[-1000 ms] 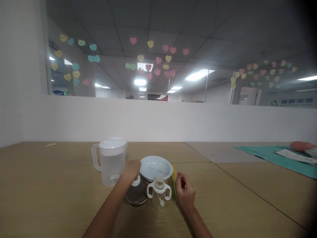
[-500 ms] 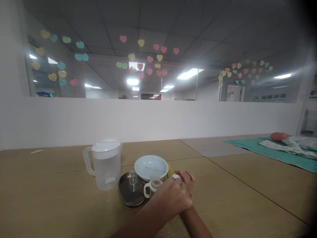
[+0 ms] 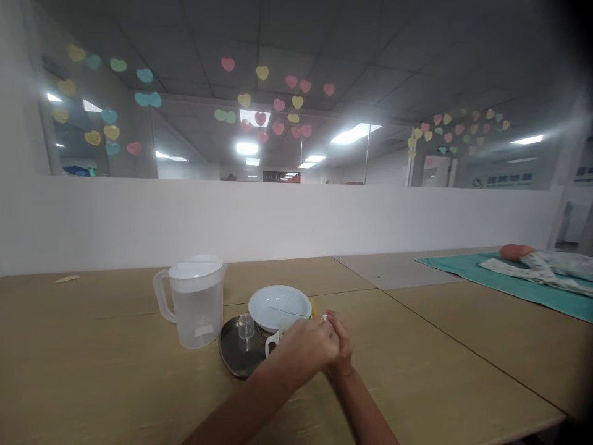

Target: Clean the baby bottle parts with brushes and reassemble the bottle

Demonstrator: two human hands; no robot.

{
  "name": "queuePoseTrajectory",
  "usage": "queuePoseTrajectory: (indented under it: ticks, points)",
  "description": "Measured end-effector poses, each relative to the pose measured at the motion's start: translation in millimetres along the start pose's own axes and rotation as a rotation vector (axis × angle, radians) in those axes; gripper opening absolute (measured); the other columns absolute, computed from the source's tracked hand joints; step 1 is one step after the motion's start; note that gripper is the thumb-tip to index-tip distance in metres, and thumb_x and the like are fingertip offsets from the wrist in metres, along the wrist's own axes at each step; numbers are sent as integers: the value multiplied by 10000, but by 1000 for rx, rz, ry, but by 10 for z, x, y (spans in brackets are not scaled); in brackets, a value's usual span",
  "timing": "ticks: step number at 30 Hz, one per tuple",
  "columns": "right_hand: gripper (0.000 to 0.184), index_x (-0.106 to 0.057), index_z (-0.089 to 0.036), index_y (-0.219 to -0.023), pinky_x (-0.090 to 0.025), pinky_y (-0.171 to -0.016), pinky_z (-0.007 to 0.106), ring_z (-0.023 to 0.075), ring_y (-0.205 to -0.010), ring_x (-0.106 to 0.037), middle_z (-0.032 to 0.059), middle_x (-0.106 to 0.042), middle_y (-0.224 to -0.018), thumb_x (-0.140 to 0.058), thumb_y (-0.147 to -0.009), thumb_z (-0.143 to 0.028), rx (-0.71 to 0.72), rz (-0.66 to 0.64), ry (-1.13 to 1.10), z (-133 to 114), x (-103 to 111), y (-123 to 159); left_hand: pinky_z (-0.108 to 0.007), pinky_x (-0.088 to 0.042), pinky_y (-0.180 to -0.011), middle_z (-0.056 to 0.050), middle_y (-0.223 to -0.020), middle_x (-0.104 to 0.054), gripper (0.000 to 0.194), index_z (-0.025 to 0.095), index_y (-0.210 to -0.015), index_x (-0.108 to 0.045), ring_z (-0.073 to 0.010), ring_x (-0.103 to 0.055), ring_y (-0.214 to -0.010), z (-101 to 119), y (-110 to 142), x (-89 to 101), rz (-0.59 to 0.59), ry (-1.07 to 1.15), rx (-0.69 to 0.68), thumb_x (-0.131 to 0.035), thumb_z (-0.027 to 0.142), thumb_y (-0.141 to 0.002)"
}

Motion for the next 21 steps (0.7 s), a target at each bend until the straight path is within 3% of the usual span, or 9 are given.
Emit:
queuePoseTrajectory:
  ticks: [4,6,10,14,17,21]
  points:
    - [282,-551,-216,-990,-462,-748,450,257,-845,-607,87,-649,-928,-630,-746,-335,477,-5,292,-380,-96,45,-262,-477,-719,-60,-980,-644,209,181,-1030,-586,-184,-596,-896,-378,66,-24,-30,269,154,-447,162,-875]
    - [258,-512,-201,-1050,-461,-722,419,240,-828,-604,95,-642,-934,-574,-803,-243,597,21,416,-491,-143,76,-289,-474,-787,-69,-1054,-634,250,191,-1080,-587,-200,-590,-955,-538,143,-42,-51,358,246,-446,191,-873]
    - [223,-488,-191,-1039,-446,-703,381,207,-772,-592,70,-631,-864,-548,-825,-207,628,-5,468,-595,-221,94,-309,-467,-800,-80,-1053,-654,295,189,-1054,-643,-237,-594,-975,-734,286,-251,-191,497,384,-547,216,-777]
    - [153,-490,-198,-982,-431,-699,370,192,-728,-576,48,-621,-806,-527,-835,-216,590,-34,471,-629,-261,100,-271,-464,-731,-59,-949,-690,290,190,-966,-694,-210,-624,-851,-827,305,-449,-253,622,392,-562,174,-709]
    - [132,-492,-201,-959,-423,-709,371,184,-702,-572,38,-619,-785,-525,-831,-216,586,-49,470,-636,-282,107,-259,-460,-699,-46,-912,-702,321,204,-984,-698,-201,-622,-810,-864,302,-465,-255,680,338,-572,171,-691]
    - [150,-492,-201,-969,-419,-720,375,181,-700,-575,39,-624,-795,-528,-824,-214,614,-59,460,-645,-309,118,-255,-452,-788,-49,-1071,-675,413,220,-1106,-648,-200,-603,-963,-910,347,-344,-211,754,339,-532,130,-720]
Point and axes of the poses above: each hand's wrist, its own y-axis away from the middle knuckle, its own x-axis out of the back of the hand, z = x × y, the point moved 6 cm from there along -y, towards the middle knuckle
